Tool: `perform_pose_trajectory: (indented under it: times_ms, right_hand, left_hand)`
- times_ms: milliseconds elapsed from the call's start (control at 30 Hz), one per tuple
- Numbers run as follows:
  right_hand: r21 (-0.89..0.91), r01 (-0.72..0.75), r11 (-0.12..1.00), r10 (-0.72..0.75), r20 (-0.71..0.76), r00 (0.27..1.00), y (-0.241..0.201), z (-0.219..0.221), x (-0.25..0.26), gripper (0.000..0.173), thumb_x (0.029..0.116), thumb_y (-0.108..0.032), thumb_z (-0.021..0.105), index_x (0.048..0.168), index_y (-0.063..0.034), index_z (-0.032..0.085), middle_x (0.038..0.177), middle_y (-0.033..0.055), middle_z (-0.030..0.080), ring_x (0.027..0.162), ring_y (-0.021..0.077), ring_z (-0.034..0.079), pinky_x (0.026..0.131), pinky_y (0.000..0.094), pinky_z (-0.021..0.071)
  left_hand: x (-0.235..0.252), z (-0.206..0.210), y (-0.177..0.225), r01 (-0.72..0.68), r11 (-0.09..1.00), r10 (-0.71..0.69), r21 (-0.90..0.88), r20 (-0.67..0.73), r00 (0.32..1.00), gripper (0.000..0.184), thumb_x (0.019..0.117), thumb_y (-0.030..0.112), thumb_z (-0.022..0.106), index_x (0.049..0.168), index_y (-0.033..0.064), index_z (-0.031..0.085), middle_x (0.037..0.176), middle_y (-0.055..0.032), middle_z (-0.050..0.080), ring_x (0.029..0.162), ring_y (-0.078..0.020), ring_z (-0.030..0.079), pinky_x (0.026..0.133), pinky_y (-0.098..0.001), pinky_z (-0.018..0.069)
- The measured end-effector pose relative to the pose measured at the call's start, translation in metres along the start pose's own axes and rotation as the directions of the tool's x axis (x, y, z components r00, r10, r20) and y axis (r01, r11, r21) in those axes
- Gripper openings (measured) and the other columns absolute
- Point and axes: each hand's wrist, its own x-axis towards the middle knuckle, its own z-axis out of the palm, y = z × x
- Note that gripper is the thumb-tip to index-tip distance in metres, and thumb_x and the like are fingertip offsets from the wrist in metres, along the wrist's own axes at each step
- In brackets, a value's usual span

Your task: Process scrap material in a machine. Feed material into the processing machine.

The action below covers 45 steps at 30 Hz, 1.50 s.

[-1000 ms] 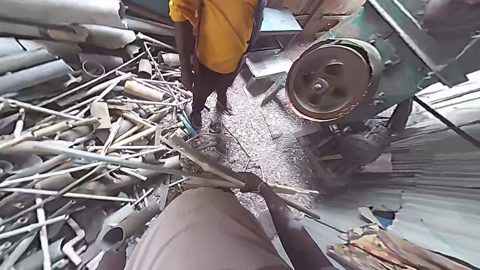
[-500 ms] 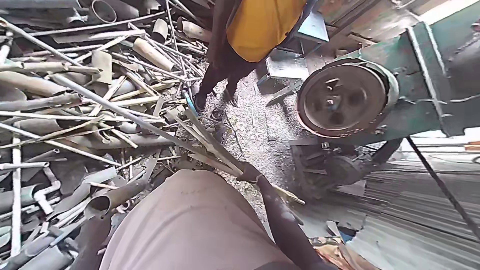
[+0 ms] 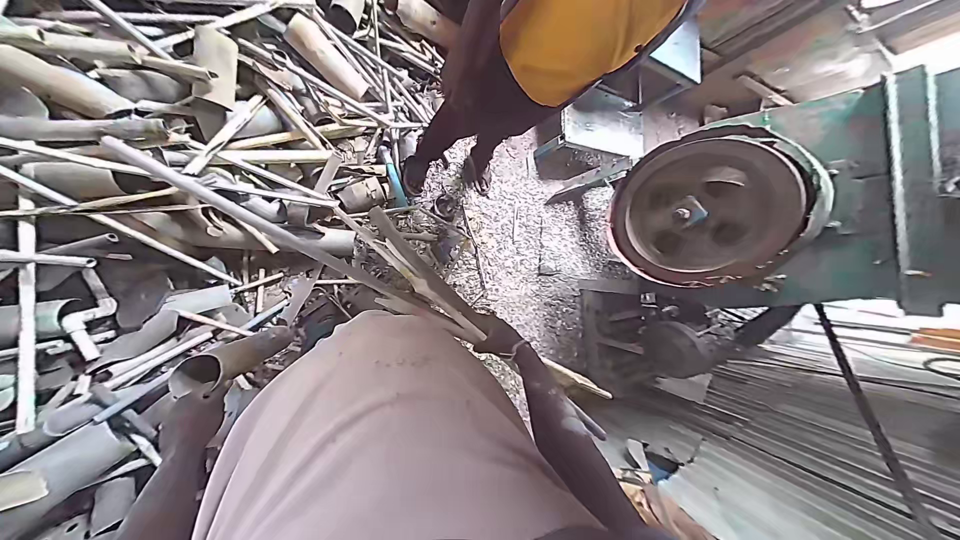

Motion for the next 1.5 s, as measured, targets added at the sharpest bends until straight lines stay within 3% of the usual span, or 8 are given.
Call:
perform_pose_trajectory:
  times_ms: [100, 267, 367, 833, 1067, 1233, 1400, 1500]
  right_hand:
    - [-0.021, 0.001, 1.0, -0.001, 0.013, 1.0, -0.001, 0.003, 0.001, 0.073, 0.0729, -0.018, 0.086, 0.14, -0.0094, 0.058, 0.126, 0.018, 0.067, 0.117, 0.0324, 0.065, 0.102, 0.057, 0.0493]
    - [-0.047, -0.009, 0.999, 0.011, 0.045, 0.999, -0.004, 0.006, 0.001, 0.071, 0.0748, -0.018, 0.086, 0.14, -0.0095, 0.058, 0.126, 0.0192, 0.067, 0.117, 0.034, 0.064, 0.102, 0.0588, 0.0487]
    - [-0.016, -0.03, 0.999, 0.031, 0.056, 0.998, -0.007, 0.007, -0.002, 0.074, 0.0738, -0.014, 0.086, 0.141, -0.01, 0.057, 0.126, 0.0194, 0.067, 0.117, 0.035, 0.064, 0.102, 0.06, 0.0484]
    - [0.067, -0.008, 0.998, 0.005, 0.045, 0.999, 0.009, 0.019, -0.002, 0.074, 0.0738, -0.012, 0.086, 0.142, -0.009, 0.057, 0.127, 0.0181, 0.067, 0.118, 0.032, 0.064, 0.103, 0.0562, 0.0486]
    - [0.084, 0.02, 0.996, -0.023, 0.039, 0.999, 0.022, 0.027, 0.002, 0.071, 0.0719, -0.013, 0.087, 0.137, -0.0092, 0.06, 0.124, 0.0169, 0.069, 0.114, 0.0309, 0.065, 0.101, 0.0561, 0.0504]
    - [0.078, 0.014, 0.997, -0.017, 0.046, 0.999, 0.023, 0.028, 0.001, 0.071, 0.0731, -0.013, 0.086, 0.138, -0.0076, 0.059, 0.125, 0.0183, 0.068, 0.116, 0.0318, 0.065, 0.102, 0.0567, 0.0495]
    - [0.083, 0.031, 0.996, -0.035, 0.047, 0.998, 0.021, 0.028, -0.001, 0.068, 0.0734, -0.011, 0.086, 0.136, -0.0078, 0.06, 0.124, 0.0179, 0.068, 0.115, 0.0311, 0.065, 0.101, 0.0562, 0.0499]
    - [0.075, 0.028, 0.997, -0.031, 0.042, 0.999, 0.025, 0.028, 0.002, 0.071, 0.0738, -0.013, 0.086, 0.139, -0.0088, 0.058, 0.127, 0.0176, 0.067, 0.118, 0.0313, 0.064, 0.103, 0.056, 0.0492]
  left_hand:
    - [0.005, 0.001, -0.001, 0.019, 1.0, -0.019, 0.01, 0.006, 1.0, 0.049, 0.1083, 0.042, 0.048, 0.126, 0.0005, 0.067, 0.128, -0.029, 0.066, 0.125, -0.0474, 0.06, 0.103, -0.0694, 0.0435]
    - [0.002, -0.003, 0.003, -0.011, 1.0, 0.012, 0.021, -0.047, 0.999, 0.051, 0.1085, 0.041, 0.049, 0.115, -0.0059, 0.068, 0.118, -0.0348, 0.066, 0.118, -0.0519, 0.062, 0.098, -0.071, 0.0445]
    - [0.005, -0.004, 0.005, 0.017, 1.0, -0.016, 0.02, -0.051, 0.999, 0.056, 0.1075, 0.045, 0.05, 0.123, -0.007, 0.065, 0.124, -0.0363, 0.064, 0.123, -0.0527, 0.059, 0.102, -0.0713, 0.0426]
    - [0.006, -0.004, 0.005, -0.006, 1.0, 0.008, 0.03, -0.052, 0.999, 0.051, 0.1081, 0.043, 0.049, 0.125, -0.0003, 0.068, 0.127, -0.0327, 0.064, 0.126, -0.05, 0.058, 0.105, -0.0698, 0.0401]
    - [0.063, 0.034, -0.053, -0.109, 0.993, 0.114, 0.048, -0.114, 0.987, 0.052, 0.1056, 0.049, 0.05, 0.116, 0.0037, 0.072, 0.116, -0.0293, 0.069, 0.116, -0.0502, 0.063, 0.098, -0.0735, 0.0429]
    - [0.008, -0.002, -0.005, -0.017, 0.999, 0.019, 0.039, -0.053, 0.998, 0.051, 0.1076, 0.044, 0.05, 0.121, -0.0015, 0.068, 0.125, -0.034, 0.064, 0.126, -0.0508, 0.058, 0.104, -0.0705, 0.0402]
    - [-0.001, -0.009, 0.001, -0.01, 1.0, 0.012, 0.029, -0.043, 0.999, 0.052, 0.1084, 0.042, 0.049, 0.125, -0.0045, 0.066, 0.128, -0.0349, 0.063, 0.128, -0.0514, 0.056, 0.106, -0.0687, 0.0405]
    - [0.034, 0.016, -0.03, -0.032, 0.999, 0.035, 0.037, -0.099, 0.994, 0.057, 0.1056, 0.05, 0.051, 0.116, -0.0032, 0.069, 0.116, -0.0339, 0.067, 0.116, -0.0516, 0.063, 0.097, -0.0713, 0.0459]
